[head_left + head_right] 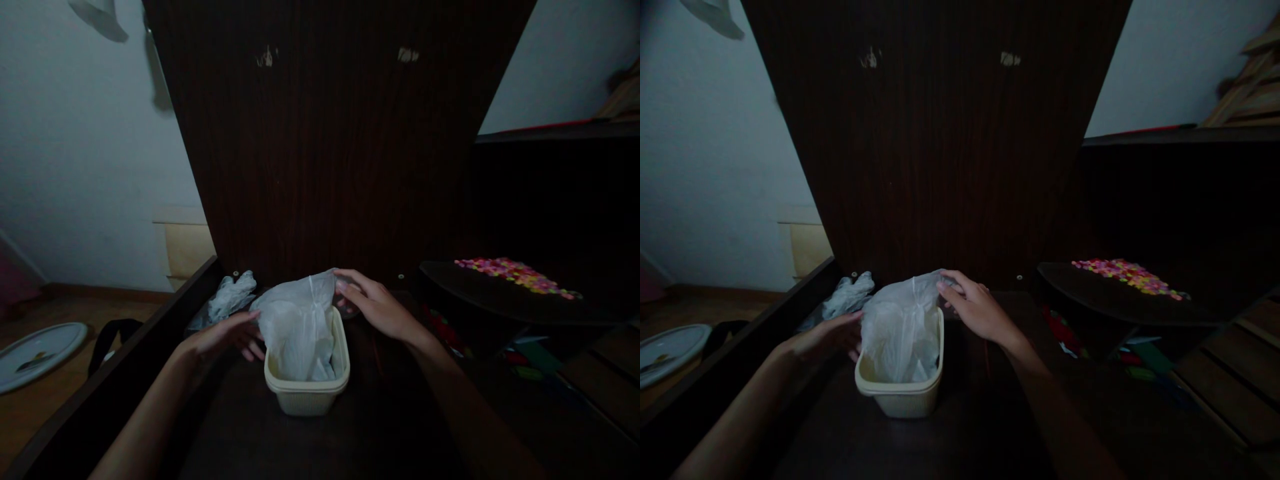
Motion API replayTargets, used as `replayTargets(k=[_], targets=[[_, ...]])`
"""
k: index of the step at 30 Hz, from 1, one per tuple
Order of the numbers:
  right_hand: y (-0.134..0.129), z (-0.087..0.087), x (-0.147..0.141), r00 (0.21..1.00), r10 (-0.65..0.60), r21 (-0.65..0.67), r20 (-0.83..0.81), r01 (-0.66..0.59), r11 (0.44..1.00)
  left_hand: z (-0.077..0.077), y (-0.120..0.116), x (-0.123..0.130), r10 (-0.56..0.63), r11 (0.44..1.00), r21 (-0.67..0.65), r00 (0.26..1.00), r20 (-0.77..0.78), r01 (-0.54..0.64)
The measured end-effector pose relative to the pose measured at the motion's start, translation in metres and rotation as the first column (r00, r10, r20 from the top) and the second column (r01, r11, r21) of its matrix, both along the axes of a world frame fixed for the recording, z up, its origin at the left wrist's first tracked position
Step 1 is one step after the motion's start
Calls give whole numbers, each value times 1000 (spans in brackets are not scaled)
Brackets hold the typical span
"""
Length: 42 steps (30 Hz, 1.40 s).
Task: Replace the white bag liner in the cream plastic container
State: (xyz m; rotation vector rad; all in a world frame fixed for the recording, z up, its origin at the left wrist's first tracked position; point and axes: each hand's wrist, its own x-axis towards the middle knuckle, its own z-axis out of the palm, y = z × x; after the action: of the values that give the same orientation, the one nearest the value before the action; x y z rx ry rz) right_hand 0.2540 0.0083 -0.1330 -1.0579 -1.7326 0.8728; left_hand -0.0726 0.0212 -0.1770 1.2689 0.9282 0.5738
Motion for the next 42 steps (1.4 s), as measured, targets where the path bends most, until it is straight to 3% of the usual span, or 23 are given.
replayTargets(k=[5,10,14,16,21,23,27,31,34,37,39,42], targets=[[11,-11,-11,998,-21,-11,-56,20,1000,1,9,17,185,957,189,965,185,-220],[10,-7,-23,988,97,56,-116,-91,994,29,17,43,253,888,315,928,274,-335],[1,1,-28,964,149,66,-219,-138,988,60,17,73,203,827,487,957,206,-281],[-4,4,-28,943,177,45,-281,-172,984,71,16,87,113,812,555,982,151,-179],[-17,12,-25,913,267,83,-309,-254,964,75,19,113,-66,734,679,997,47,16],[-20,16,-22,944,222,127,-246,-195,972,72,20,117,-52,727,686,998,46,6],[-21,23,-11,988,48,133,-145,-28,991,74,16,118,66,717,685,990,122,-132],[-17,19,-3,997,79,28,17,-79,996,84,8,114,148,661,728,983,111,-182],[-17,16,-7,993,116,68,3,-116,991,91,3,116,118,546,837,993,-31,-39],[-21,15,-21,984,144,100,-109,-133,986,93,-3,123,63,339,923,975,-214,181],[-24,16,-31,964,173,92,-203,-158,983,91,-7,128,71,225,942,960,-271,249],[-25,14,-42,938,154,103,-311,-128,986,88,-13,132,131,128,946,940,-315,299]])
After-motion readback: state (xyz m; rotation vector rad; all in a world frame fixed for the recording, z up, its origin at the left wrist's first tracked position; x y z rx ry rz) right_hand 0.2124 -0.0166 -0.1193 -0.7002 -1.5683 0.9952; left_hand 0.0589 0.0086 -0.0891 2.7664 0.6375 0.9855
